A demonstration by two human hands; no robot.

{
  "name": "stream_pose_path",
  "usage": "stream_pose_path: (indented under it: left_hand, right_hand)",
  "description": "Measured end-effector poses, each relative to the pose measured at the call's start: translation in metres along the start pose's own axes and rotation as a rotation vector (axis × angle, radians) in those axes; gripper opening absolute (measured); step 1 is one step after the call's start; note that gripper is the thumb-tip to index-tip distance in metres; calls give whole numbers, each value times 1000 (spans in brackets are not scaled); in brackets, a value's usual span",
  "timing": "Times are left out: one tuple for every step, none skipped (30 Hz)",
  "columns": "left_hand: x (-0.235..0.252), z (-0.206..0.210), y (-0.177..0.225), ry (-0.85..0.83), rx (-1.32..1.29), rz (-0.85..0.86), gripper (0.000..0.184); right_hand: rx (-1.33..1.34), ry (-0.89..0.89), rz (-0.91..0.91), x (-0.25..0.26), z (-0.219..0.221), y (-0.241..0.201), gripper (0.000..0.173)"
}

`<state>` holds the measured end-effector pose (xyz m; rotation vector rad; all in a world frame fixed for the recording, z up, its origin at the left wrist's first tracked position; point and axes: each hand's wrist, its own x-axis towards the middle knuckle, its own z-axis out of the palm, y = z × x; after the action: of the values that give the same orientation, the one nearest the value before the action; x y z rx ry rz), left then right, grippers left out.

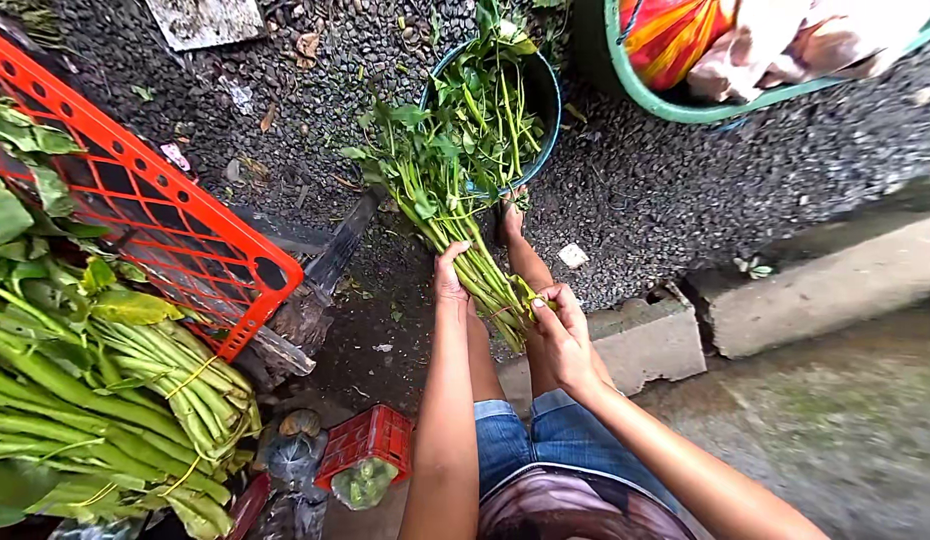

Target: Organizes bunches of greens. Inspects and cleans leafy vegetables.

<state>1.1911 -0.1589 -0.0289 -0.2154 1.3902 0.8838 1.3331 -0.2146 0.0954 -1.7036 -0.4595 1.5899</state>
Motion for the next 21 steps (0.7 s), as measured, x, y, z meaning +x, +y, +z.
stream_pose_path:
  left_hand:
    - [2,3,-2,-43,-16,-24,33]
    - [4,5,-5,-98,-31,-48,36]
    - [6,7,-9,-142,-63,-66,38]
    - [6,10,-14,-167,-94,-82,39]
    - [4,16,-18,-157,-125,-91,37]
    - [1,21,-20,-134,-153,-86,37]
    - [-3,26,-21,-108,-167,-71,37]
    - [-8,27,-22,-98,-178,-62,39]
    - [-13,23,-24,-112,-178,-72,42]
    - [-20,18,-26,-126,-162,-105,43]
    - [-25,13,-28,-140,-149,-155,44]
    - [-27,11,-31,-124,-132,-194,43]
    - [-26,7,-34,-121,-132,-223,42]
    - [-25,4,-36,-116,-127,-237,36]
    - [-23,0,-37,-105,-111,-247,31]
    - [-22,-6,-38,-93,-74,-249,29]
    - [-18,-11,-36,-82,-26,-242,28]
    - [-15,-14,-33,-73,18,-231,26]
    - [-14,-16,-30,-65,49,-226,26]
    - [-14,-16,-28,-57,70,-226,26]
    - [-13,-13,-28,-41,82,-223,25]
  right_hand:
    - [28,-4,6,3,-4,0,9]
    - [60,-8,6,8,-8,1,9]
    - [93,-11,-8,15,-11,3,10]
    - [136,-4,-33,22,-12,6,12]
    - [203,25,-51,29,-11,9,14]
    - [299,78,-51,36,-7,10,16]
    - [411,137,-30,41,-2,8,20]
    - [520,184,-3,44,3,6,25]
    - [601,204,18,45,7,7,30]
    - [637,180,18,43,9,11,31]
    - [638,137,8,40,11,18,29]
    - [618,98,11,39,13,22,26]
    - [595,83,45,36,16,24,24]
    - [545,89,106,32,19,23,25]
    - [453,106,171,25,21,19,26]
    - [331,119,206,18,21,17,27]
    - [213,116,207,12,20,15,25]
    - [130,114,192,8,18,16,23]
    - [75,109,173,4,14,16,22]
    - [28,100,152,1,12,16,22]
    - [-40,80,120,-2,11,13,22]
